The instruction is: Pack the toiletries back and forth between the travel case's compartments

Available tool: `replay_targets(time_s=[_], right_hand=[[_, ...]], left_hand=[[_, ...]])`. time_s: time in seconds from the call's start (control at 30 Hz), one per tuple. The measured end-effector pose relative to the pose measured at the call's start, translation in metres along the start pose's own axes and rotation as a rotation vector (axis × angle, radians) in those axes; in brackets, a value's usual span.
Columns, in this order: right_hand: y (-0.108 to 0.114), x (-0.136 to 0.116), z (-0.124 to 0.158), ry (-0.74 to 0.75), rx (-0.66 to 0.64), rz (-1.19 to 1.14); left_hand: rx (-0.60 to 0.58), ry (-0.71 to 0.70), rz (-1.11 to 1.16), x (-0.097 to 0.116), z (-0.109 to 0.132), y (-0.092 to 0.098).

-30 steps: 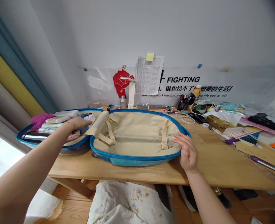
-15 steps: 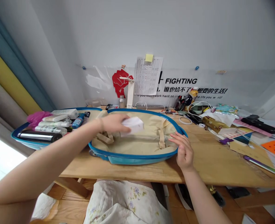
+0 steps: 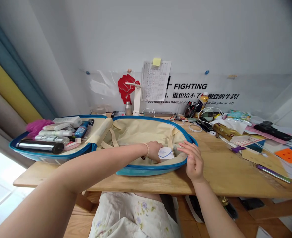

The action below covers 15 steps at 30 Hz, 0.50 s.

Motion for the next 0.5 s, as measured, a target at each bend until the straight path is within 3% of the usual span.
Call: replay_targets(time_s=[0.33, 0.5], right_hand=[[0.0, 0.001, 0.001, -0.015, -0.007, 0.014], [0.0, 0.003, 0.0, -0.018, -0.008, 0.014]], left_hand=[[0.11, -0.077, 0.188, 0.002, 0.0, 0.003], [0.148, -0.087, 0.164, 0.001, 0.024, 0.03]])
Point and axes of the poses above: each hand's wrist, its own z-axis away from the middle knuckle, its own y-axis out of the back of the hand, x = y × z, the point moved 1 cm from there along -z, towards the middle knuckle, and after that the axes turned 3 degrees about -x, right-handed, at the moved point
